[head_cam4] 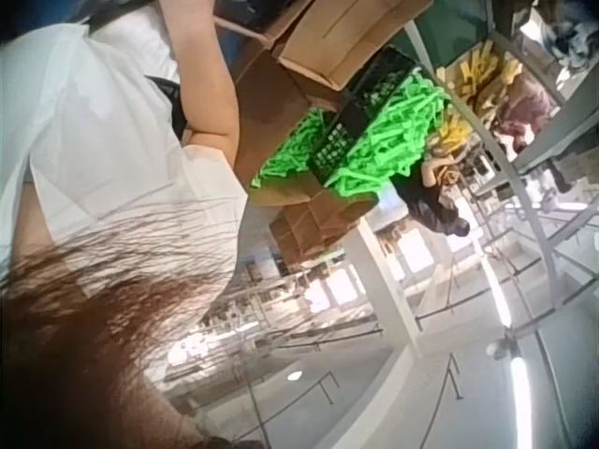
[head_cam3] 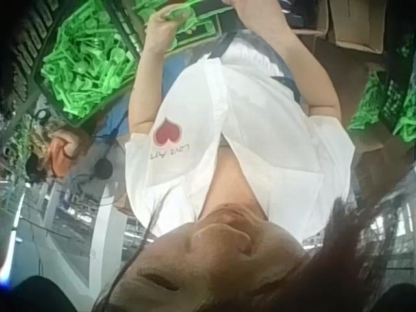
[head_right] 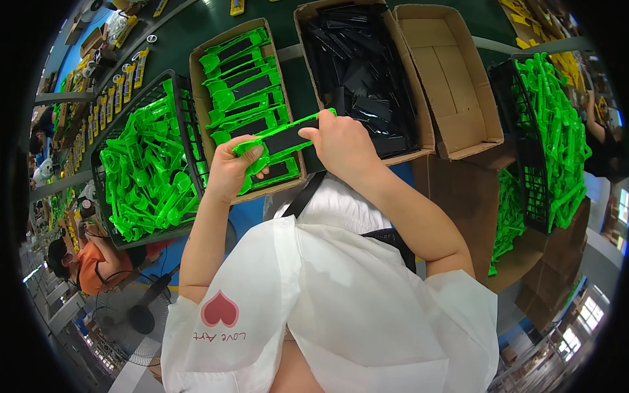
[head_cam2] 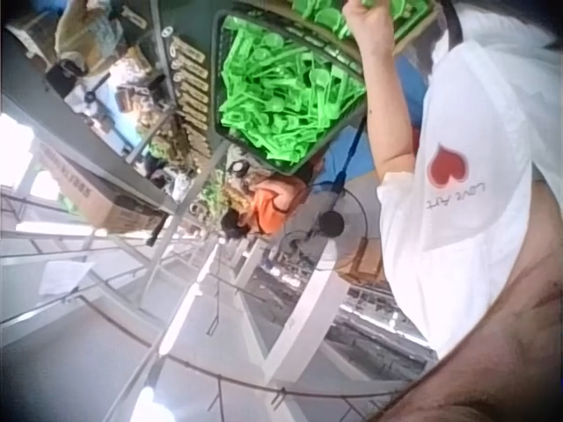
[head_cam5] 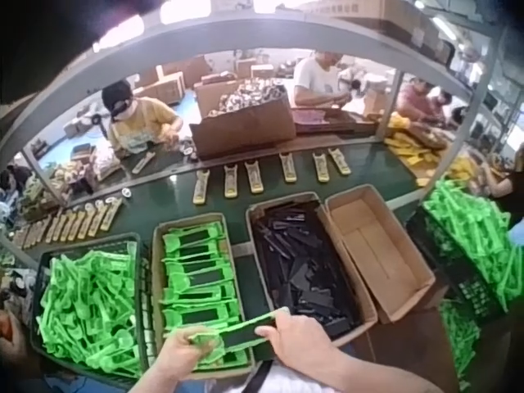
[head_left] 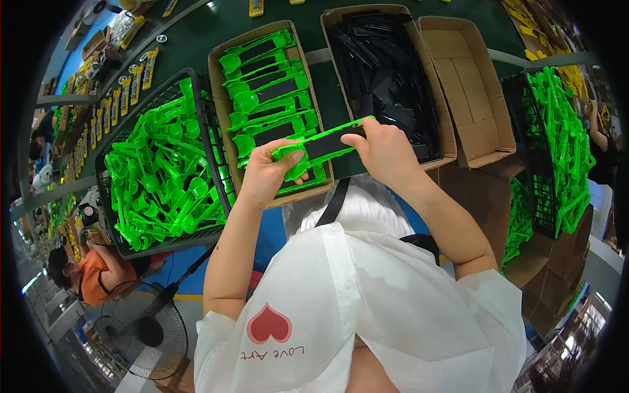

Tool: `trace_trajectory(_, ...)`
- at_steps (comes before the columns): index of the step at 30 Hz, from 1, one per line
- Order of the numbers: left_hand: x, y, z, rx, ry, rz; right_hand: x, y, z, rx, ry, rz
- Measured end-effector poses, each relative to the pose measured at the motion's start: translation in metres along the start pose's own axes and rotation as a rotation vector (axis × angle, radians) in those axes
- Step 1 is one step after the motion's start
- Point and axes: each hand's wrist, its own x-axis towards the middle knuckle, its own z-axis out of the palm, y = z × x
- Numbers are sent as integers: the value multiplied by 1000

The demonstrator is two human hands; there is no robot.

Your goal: Assembling green plastic flashlight housings with internal black components on a factory assembly line.

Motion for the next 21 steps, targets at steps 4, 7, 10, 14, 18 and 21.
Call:
trace_trajectory(4,-4,-5,5,-116,23,59,0,0,2,-106,141,-7)
trace_trajectory(7,-5,-6,10,-132,29,84,-4,3,5,-37,261,-83)
trace_trajectory(10,-6,-6,13,-131,53,91,-1,6,8,-30,386,-231)
trace_trajectory(14,-3,-5,13,-83,79,119,1,17,16,-15,430,-393)
trace_trajectory(18,-3,-1,8,-40,84,99,-8,9,-4,-3,372,-152)
trace_trajectory(21,2,0,0,16,-49,56,0,14,-11,336,75,144)
